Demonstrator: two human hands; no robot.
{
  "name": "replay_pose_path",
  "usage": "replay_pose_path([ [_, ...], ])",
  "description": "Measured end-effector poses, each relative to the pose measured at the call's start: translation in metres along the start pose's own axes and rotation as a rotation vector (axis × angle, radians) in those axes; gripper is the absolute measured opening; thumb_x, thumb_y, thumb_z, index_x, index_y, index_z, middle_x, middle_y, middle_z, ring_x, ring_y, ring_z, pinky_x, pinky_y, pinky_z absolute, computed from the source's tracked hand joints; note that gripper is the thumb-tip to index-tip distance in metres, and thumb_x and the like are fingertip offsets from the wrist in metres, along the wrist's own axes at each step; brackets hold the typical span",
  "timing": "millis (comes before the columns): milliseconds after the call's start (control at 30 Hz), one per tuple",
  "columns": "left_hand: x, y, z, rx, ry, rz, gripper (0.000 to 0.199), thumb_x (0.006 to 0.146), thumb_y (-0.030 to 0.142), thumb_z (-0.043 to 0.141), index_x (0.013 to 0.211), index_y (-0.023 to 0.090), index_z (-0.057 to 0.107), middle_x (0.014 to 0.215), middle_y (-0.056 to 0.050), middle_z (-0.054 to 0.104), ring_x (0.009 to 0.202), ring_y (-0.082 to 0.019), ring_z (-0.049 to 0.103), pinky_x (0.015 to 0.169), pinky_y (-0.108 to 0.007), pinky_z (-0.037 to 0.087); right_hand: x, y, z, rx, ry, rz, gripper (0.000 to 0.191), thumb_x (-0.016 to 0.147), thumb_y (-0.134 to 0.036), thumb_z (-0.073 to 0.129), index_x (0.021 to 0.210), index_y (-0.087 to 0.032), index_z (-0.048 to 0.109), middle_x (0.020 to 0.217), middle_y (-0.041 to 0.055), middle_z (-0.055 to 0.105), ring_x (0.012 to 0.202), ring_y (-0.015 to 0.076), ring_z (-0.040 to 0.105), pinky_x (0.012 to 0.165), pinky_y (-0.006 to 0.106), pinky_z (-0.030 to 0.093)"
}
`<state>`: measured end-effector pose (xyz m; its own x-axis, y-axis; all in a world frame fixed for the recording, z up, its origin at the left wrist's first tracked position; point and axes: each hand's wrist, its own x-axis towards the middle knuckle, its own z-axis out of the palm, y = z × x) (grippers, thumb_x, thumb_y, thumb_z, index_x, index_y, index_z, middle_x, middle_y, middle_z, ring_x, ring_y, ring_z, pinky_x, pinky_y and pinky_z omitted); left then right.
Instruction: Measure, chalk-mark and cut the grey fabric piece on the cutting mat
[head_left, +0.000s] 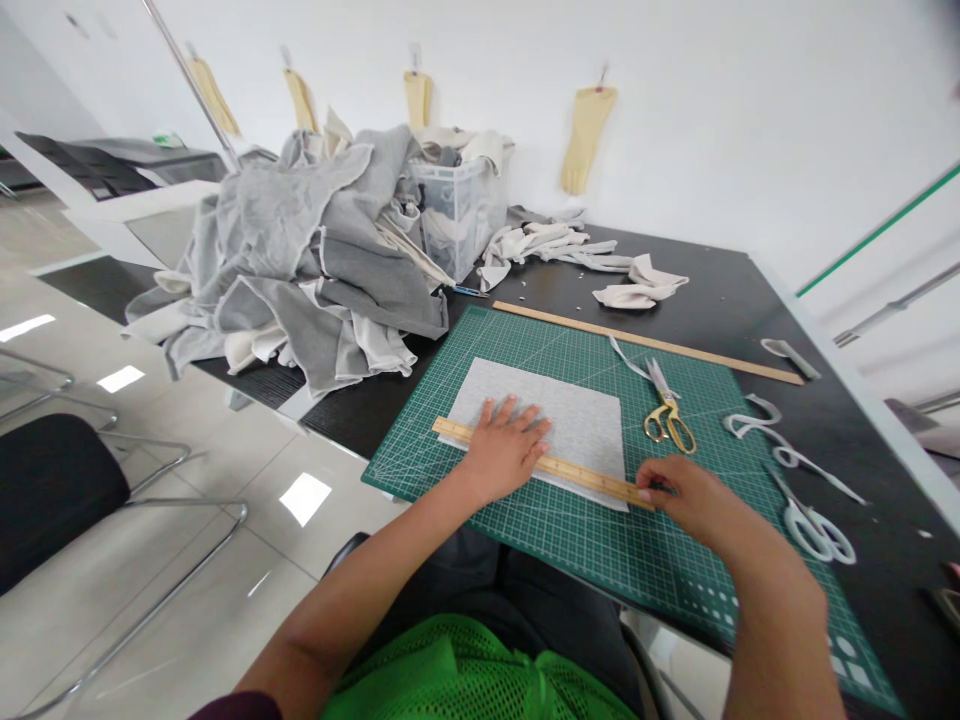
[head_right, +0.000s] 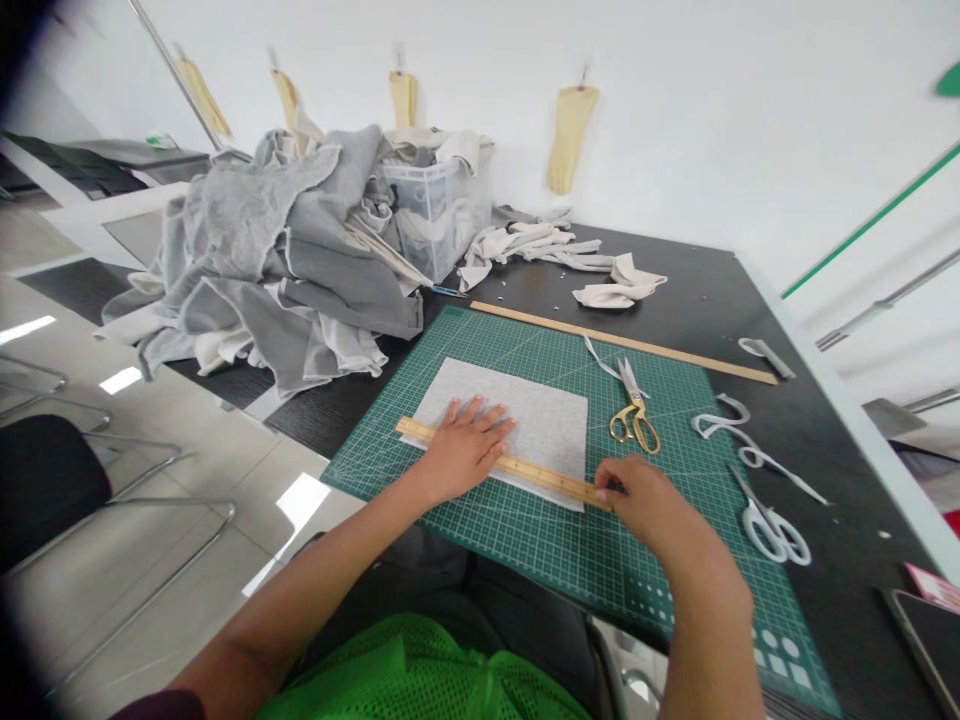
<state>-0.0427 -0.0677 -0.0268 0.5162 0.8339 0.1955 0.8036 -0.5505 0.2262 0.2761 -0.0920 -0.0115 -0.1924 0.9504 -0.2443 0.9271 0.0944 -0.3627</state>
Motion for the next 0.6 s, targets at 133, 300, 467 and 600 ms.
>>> replay_pose_path([
  [133,-0.0001,-0.0003,0.0002,0.009,-0.005,0.005,0.047,0.107,0.045,0.029,0.149,0.035,0.049,0.159,0.002,0.045,0.151,-0.034,0.031,0.123,-0.065,0.023,0.0002,0.0013,0.0,0.019,-0.001,-0.009,0.01,0.078,-0.026,0.062,0.076,-0.024,0.072,0.085,0.0048,0.072,0.084,0.0256,0.065,0.076,0.035,0.047],
  [300,-0.0005,-0.0008,0.0017,0.016,0.008,0.007,0.047,0.107,0.045,0.029,0.148,0.035,0.049,0.159,0.002,0.044,0.152,-0.034,0.03,0.123,-0.064,0.023,0.0021,0.0049,0.0012,0.019,-0.013,-0.016,0.01,0.078,-0.026,0.062,0.076,-0.024,0.072,0.084,0.0047,0.072,0.083,0.0256,0.065,0.076,0.035,0.047],
  [467,-0.0003,-0.0013,0.0023,0.005,0.005,0.005,0.047,0.107,0.046,0.03,0.148,0.036,0.05,0.159,0.003,0.044,0.151,-0.035,0.031,0.123,-0.066,0.023,0.0044,0.0076,0.0021,0.015,-0.027,-0.029,0.011,0.078,-0.027,0.061,0.076,-0.024,0.072,0.084,0.0045,0.072,0.082,0.0254,0.066,0.076,0.035,0.046],
  [600,0.0006,-0.0017,0.0022,0.005,-0.002,0.002,0.047,0.107,0.046,0.031,0.148,0.036,0.05,0.159,0.003,0.044,0.151,-0.035,0.031,0.123,-0.066,0.022,0.0028,0.0087,0.0018,0.014,-0.04,-0.032,0.011,0.079,-0.026,0.062,0.077,-0.024,0.072,0.084,0.0044,0.072,0.083,0.0254,0.066,0.076,0.035,0.047],
])
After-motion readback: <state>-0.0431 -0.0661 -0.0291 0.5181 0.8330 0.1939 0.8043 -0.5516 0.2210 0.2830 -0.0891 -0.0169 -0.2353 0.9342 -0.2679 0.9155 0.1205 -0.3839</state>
